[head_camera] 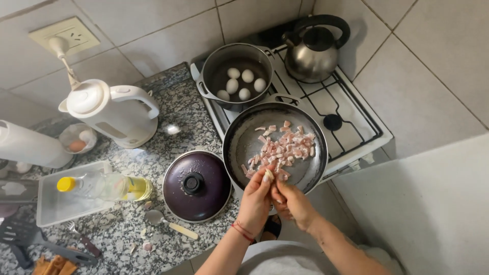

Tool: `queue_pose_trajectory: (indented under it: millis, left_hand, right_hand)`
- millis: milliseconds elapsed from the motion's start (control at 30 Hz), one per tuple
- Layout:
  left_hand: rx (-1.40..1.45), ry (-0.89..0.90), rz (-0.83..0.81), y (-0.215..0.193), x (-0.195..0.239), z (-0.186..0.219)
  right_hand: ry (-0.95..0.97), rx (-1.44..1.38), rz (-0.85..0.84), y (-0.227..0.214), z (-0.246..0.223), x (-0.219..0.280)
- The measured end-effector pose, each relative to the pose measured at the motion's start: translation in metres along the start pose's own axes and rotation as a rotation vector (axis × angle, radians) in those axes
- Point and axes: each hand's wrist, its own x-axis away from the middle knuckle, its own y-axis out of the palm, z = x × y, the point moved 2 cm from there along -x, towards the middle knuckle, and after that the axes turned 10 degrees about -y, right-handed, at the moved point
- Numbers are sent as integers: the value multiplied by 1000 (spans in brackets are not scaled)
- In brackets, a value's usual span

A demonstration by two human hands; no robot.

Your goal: The person squeezes lemon juice over diced meat cooking in a frying pan. They then peel garlic cloves and add them to the pan, followed by sprinkling salt. The person stirs the meat and garlic mixture with a spatula while eggs boil in a pot nearby.

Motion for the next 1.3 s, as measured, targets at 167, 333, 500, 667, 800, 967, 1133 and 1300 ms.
queue_pose_trajectory:
  millis: [167, 333, 500, 667, 800, 967, 1133, 1300]
  left_hand:
    - [55, -50, 191, 3, -10, 19]
    - [-158, -37, 156, 17, -4, 17]
    - [-238, 15, 169, 3, -14, 0]
    - [-395, 69, 242, 2, -10, 3]
    - [-395, 96, 219, 4, -10, 5]
    - [-514, 208, 248, -3, -40, 14]
    - [-1076, 244, 327, -14, -88, 27]
    - [-1524, 417, 289, -28, -125, 16]
  right_hand:
    - [-170, 344, 138, -32, 0, -8]
    - [-405, 973, 252, -38, -17, -8]
    - [-658, 1360, 312, -39, -14, -14]
    - [-752, 1384, 297, -37, -12, -11]
    - [-731, 1371, 271, -38, -11, -14]
    - [-594, 1307, 406, -47, -31, -19]
    - [-532, 1231, 582, -85, -42, -16]
    - [-490, 1160, 688, -99, -51, 7]
